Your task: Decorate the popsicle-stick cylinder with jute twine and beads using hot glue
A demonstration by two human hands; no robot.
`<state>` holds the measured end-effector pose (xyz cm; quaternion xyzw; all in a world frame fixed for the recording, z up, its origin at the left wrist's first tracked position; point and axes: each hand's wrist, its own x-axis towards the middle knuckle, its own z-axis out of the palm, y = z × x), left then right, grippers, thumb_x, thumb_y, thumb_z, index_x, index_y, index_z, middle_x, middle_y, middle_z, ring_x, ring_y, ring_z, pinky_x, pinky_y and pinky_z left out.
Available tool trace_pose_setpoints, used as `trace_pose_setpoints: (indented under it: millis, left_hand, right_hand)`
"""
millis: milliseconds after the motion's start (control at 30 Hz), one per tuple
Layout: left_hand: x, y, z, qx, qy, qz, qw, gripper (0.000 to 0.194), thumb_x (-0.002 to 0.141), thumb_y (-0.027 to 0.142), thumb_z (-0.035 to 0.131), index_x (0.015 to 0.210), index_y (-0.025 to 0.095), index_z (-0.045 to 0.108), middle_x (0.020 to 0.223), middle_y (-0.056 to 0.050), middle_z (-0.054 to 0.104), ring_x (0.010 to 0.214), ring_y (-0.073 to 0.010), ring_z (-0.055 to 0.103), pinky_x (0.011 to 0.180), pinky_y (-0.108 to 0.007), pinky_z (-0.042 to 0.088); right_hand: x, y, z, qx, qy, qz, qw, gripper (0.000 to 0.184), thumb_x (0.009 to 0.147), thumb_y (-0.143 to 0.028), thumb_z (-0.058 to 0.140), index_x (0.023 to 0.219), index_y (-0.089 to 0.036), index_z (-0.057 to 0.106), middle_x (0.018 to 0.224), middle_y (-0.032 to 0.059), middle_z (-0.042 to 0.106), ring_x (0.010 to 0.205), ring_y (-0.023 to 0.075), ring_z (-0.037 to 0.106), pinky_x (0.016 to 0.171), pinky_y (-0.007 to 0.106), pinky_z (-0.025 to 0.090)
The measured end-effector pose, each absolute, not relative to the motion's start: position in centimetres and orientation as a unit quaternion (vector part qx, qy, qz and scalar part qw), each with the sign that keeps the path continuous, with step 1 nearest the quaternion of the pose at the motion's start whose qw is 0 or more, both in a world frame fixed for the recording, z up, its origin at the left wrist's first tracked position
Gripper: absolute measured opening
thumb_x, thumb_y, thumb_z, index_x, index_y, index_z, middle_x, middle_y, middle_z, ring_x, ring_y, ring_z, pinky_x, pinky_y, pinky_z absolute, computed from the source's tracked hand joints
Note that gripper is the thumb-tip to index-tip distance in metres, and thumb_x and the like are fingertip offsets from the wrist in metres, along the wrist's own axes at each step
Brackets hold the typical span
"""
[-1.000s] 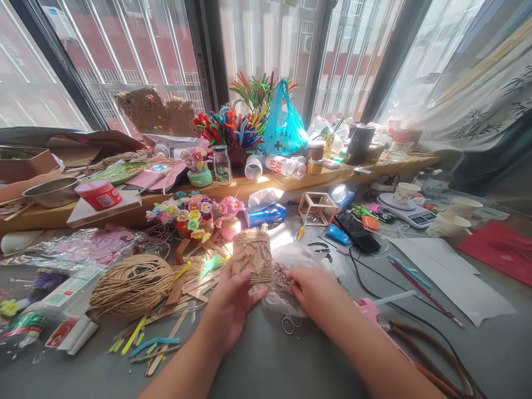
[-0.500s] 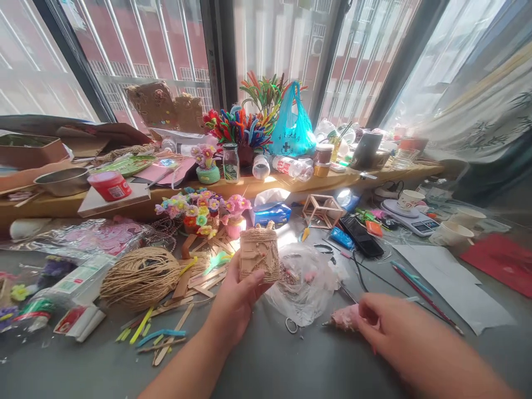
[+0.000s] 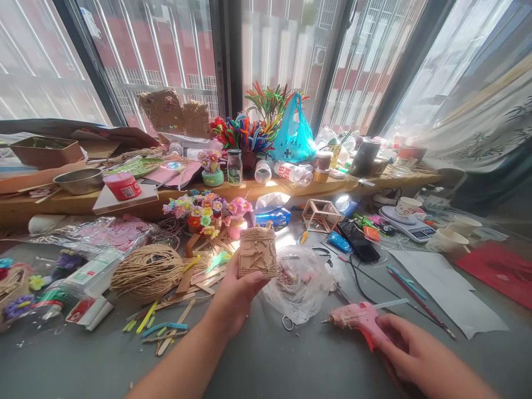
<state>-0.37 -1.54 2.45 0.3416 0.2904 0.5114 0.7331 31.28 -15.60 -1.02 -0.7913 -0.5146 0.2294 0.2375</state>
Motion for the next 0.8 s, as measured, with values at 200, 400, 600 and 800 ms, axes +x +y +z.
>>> trace_pose_setpoints:
  millis: [200,400,600,800]
  left_hand:
    - [-0.5,-1.6,2.7,0.331,0.307,0.515,0.729,0.065,0.073,0.024,0.088,0.132,0.031,0.063,0.132,-0.005,0.076,0.122,-0.0263,0.069,0.11,-0.044,0.052]
    - [-0.6,-1.6,2.5,0.331,0.311,0.497,0.74,0.073,0.074,0.025,0.087,0.14,0.033,0.057,0.139,-0.007,0.072,0.124,-0.0284,0.068,0.111,-0.049,0.05]
    - [-0.8,-1.7,2.5,0.328,0.304,0.489,0.749,0.071,0.08,0.024,0.083,0.144,0.036,0.055,0.14,-0.006,0.072,0.125,-0.0281,0.069,0.112,-0.052,0.049]
    - [-0.7,-1.3,1.9,0.321,0.311,0.497,0.744,0.076,0.075,0.027,0.088,0.144,0.034,0.057,0.134,-0.008,0.076,0.119,-0.0294,0.072,0.107,-0.049,0.053]
  right_hand:
    - [32.7,-16.7,0.6,-0.753,-0.321,0.417,0.395,0.063,0.058,-0.067,0.09,0.108,-0.029,0.083,0.107,0.0112,0.085,0.094,0.037,0.08,0.067,0.034,0.065]
    - [33.6,-16.1,0.7,-0.665,-0.203,0.458,0.554,0.044,0.061,-0.056,0.097,0.091,-0.027,0.083,0.081,0.0074,0.079,0.072,0.0257,0.074,0.063,0.031,0.064]
    - [27.1,-12.0,5.2,-0.506,-0.277,0.575,0.58,0.073,0.076,-0.047,0.092,0.143,-0.03,0.07,0.092,0.0067,0.077,0.056,0.0131,0.057,0.045,0.022,0.043]
    - [21.9,-8.1,5.0,-0.472,-0.302,0.559,0.612,0.068,0.074,-0.048,0.095,0.133,-0.023,0.074,0.095,0.0084,0.077,0.06,0.0123,0.054,0.051,0.023,0.042]
